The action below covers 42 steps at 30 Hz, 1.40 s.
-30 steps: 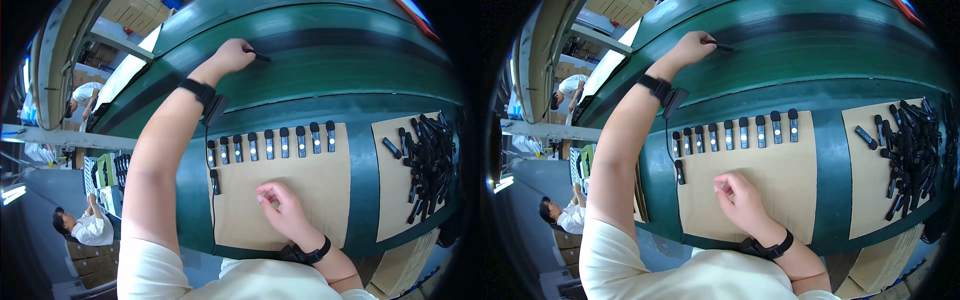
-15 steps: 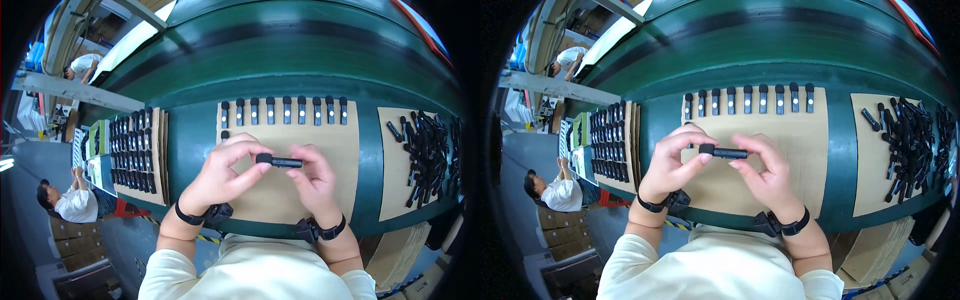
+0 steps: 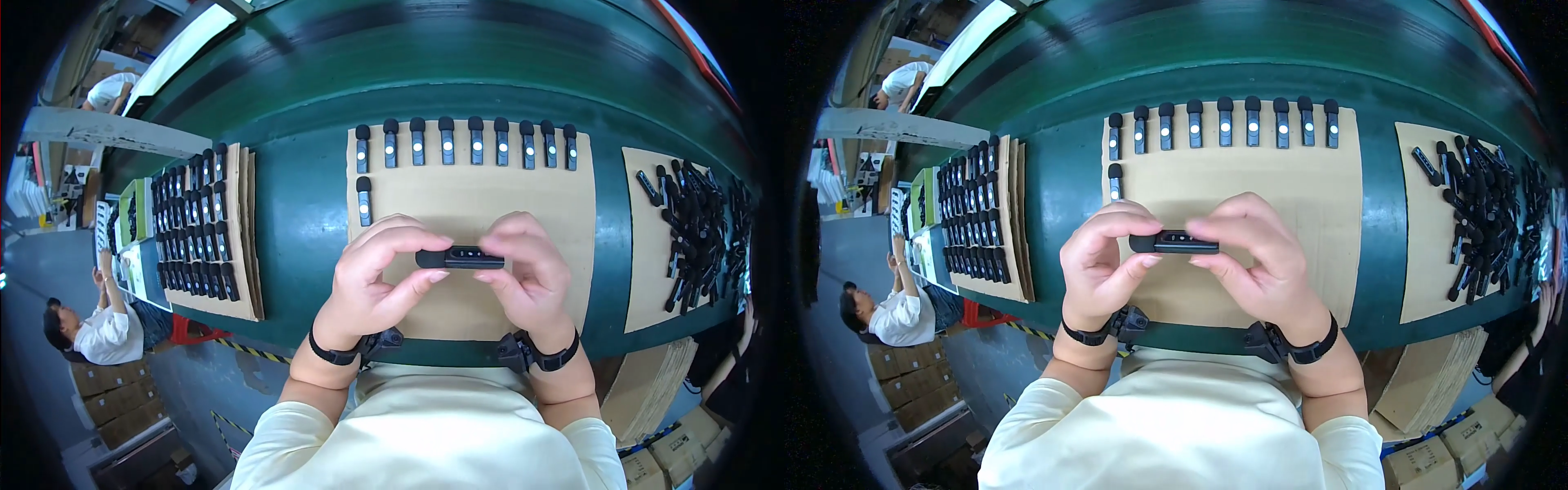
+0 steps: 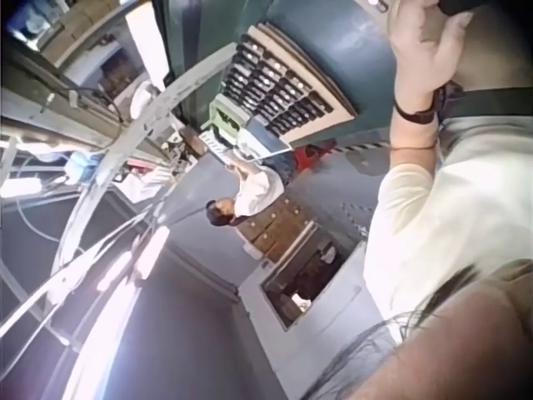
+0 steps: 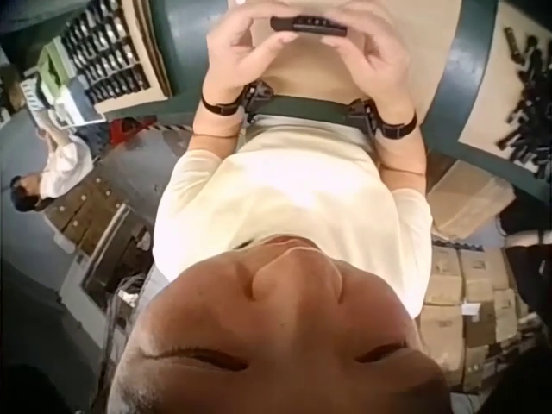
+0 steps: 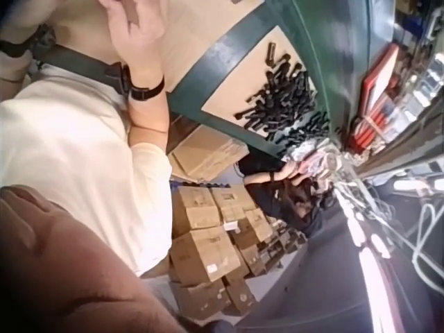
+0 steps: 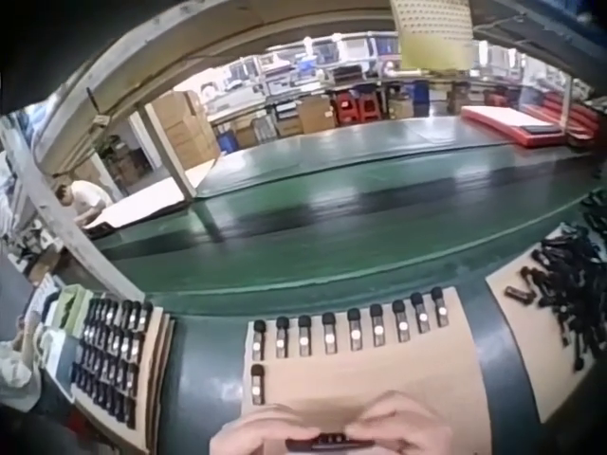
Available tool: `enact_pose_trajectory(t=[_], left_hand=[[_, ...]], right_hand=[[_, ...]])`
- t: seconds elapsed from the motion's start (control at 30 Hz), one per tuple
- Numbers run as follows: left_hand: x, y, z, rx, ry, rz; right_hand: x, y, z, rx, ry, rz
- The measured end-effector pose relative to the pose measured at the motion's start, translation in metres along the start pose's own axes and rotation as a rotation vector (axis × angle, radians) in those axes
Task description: The person places a cardboard sheet on the table, picks up a microphone from a pile, and inspects it while pressing its buttons. They then place the microphone onto the cardboard sheet and repeat the process with several more microphones.
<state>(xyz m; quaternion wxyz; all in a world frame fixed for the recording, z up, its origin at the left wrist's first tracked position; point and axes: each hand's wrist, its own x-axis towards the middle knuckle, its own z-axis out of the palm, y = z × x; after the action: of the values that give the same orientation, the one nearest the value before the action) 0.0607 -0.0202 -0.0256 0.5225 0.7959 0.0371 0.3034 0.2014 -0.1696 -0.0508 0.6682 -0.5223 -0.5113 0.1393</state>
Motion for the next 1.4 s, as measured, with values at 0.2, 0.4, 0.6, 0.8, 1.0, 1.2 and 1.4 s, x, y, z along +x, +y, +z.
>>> enact_pose_trajectory(t=[0.2, 0.4, 0.6, 0.8, 1.0, 1.2, 1.4], left_hand=[[-0.001, -0.002, -0.003, 0.022, 0.032, 0.023], [-0.003, -0.005, -0.001, 0.022, 0.021, 0.005], [-0.005, -0.009, -0.002, 0.034, -0.021, 0.023], [-0.006, -0.010, -0.002, 0.030, -0.024, 0.031], [0.001, -0.002, 0.002, -0.033, -0.028, -0.054], [-0.003, -0.009, 0.001, -0.018, -0.059, -0.029], [0.000, -0.009, 0.006, 0.169, -0.095, 0.045]], right_hand=[[-0.004, 0.003, 0.002, 0.046, -0.011, 0.097], [-0.002, 0.006, 0.005, 0.020, 0.005, 0.052], [-0.001, 0.006, 0.005, 0.009, -0.024, 0.053], [-0.001, 0.004, 0.005, 0.018, -0.018, 0.058], [-0.002, 0.009, 0.004, -0.002, -0.062, 0.005], [-0.003, 0.004, 0.011, 0.068, 0.017, 0.113], [-0.004, 0.003, 0.006, 0.065, -0.073, 0.099]])
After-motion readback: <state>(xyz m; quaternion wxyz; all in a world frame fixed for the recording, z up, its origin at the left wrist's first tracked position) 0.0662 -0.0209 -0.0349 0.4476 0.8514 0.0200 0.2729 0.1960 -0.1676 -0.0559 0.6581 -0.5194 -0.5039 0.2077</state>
